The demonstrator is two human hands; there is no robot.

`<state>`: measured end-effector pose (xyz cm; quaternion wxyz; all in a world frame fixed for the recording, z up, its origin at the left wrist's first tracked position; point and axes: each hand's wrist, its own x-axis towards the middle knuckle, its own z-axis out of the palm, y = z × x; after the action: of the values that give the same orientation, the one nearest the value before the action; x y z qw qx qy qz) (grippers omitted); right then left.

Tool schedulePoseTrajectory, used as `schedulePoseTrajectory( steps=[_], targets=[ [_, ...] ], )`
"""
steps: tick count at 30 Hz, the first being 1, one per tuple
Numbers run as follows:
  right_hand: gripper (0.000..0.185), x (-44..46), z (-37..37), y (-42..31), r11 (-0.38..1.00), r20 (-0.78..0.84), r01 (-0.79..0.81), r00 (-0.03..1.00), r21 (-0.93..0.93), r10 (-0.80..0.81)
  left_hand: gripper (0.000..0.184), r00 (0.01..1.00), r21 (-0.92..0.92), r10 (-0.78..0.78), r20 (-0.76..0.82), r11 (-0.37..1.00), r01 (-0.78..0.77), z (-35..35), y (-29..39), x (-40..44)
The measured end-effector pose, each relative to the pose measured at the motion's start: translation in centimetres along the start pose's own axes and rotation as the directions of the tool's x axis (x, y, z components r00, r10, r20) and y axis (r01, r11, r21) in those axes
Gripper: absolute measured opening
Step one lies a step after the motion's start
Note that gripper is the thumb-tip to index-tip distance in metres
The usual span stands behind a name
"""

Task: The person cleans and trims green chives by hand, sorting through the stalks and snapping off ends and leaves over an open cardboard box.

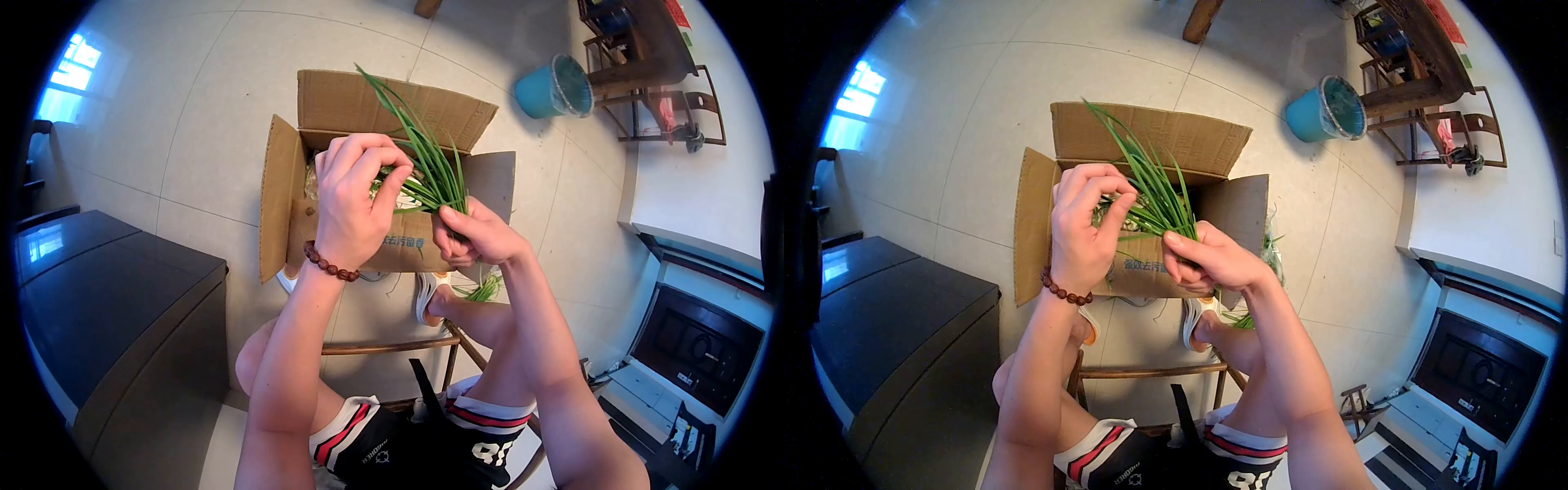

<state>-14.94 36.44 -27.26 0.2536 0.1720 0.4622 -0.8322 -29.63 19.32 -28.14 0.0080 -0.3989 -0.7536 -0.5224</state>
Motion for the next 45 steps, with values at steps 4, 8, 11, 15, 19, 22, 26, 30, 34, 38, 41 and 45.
schedulePoseTrajectory(
  steps=[4, 8, 11, 15, 19, 22, 26, 30, 34, 38, 41, 45],
  targets=[
    [0.051, -0.1, 0.3, -0.3, 0.993, -0.013, 0.011, 1.0, -0.117, -0.012, 0.007, 0.967, -0.113, -0.143, -0.21, 0.986, 0.121, 0.2, -1.4, 0.1],
    [0.049, -0.1, -0.1, 0.0, 0.979, -0.084, -0.005, 0.996, -0.206, -0.013, 0.005, 0.925, -0.171, -0.33, -0.189, 0.939, 0.3, -1.3, -1.5, 0.7],
    [0.048, 0.3, 0.1, -0.2, 0.936, -0.223, -0.057, 0.974, -0.348, -0.023, 0.004, 0.918, -0.19, -0.371, -0.137, 0.92, 0.343, -0.4, -2.7, -0.1],
    [0.044, 0.9, 0.2, 0.2, 0.815, -0.324, -0.015, 0.922, -0.58, -0.214, 0.005, 0.908, -0.182, -0.412, -0.072, 0.901, 0.394, -0.1, -2.8, -0.4],
    [0.043, 0.9, 0.2, 0.0, 0.725, -0.382, -0.084, 0.888, -0.683, -0.256, 0.004, 0.873, -0.351, -0.486, -0.05, 0.826, 0.44, 0.3, -1.6, 0.0],
    [0.042, 0.9, -0.2, 0.2, 0.647, -0.383, -0.121, 0.88, -0.753, -0.28, 0.006, 0.849, -0.406, -0.523, -0.07, 0.792, 0.455, 0.4, -1.3, -0.2],
    [0.04, 0.7, 0.4, -0.3, 0.612, -0.389, -0.151, 0.878, -0.776, -0.277, 0.01, 0.821, -0.492, -0.559, -0.115, 0.75, 0.441, 0.8, -1.1, -0.1],
    [0.038, 0.6, 0.6, -0.4, 0.618, -0.392, -0.147, 0.876, -0.772, -0.282, 0.013, 0.957, -0.181, -0.261, -0.128, 0.955, 0.237, 0.4, -1.1, -0.1],
    [0.037, 0.6, 0.6, -0.4, 0.62, -0.393, -0.151, 0.878, -0.77, -0.274, 0.015, 0.999, -0.037, -0.039, 0.021, 0.998, 0.04, -0.3, -0.4, 0.2],
    [0.035, 0.6, 0.9, -0.6, 0.623, -0.411, -0.167, 0.871, -0.764, -0.269, 0.018, 0.988, 0.035, -0.048, 0.149, 0.998, 0.044, -0.4, -0.5, -0.1],
    [0.034, 0.7, 0.7, -0.6, 0.609, -0.407, -0.172, 0.872, -0.775, -0.272, 0.015, 0.979, 0.045, -0.038, 0.2, 0.999, 0.03, -0.6, -0.8, -0.2],
    [0.032, 0.8, 0.7, -0.7, 0.578, -0.391, -0.171, 0.876, -0.798, -0.281, 0.012, 0.982, 0.063, -0.05, 0.185, 0.997, 0.039, -0.7, -0.6, -0.1]
  ],
)
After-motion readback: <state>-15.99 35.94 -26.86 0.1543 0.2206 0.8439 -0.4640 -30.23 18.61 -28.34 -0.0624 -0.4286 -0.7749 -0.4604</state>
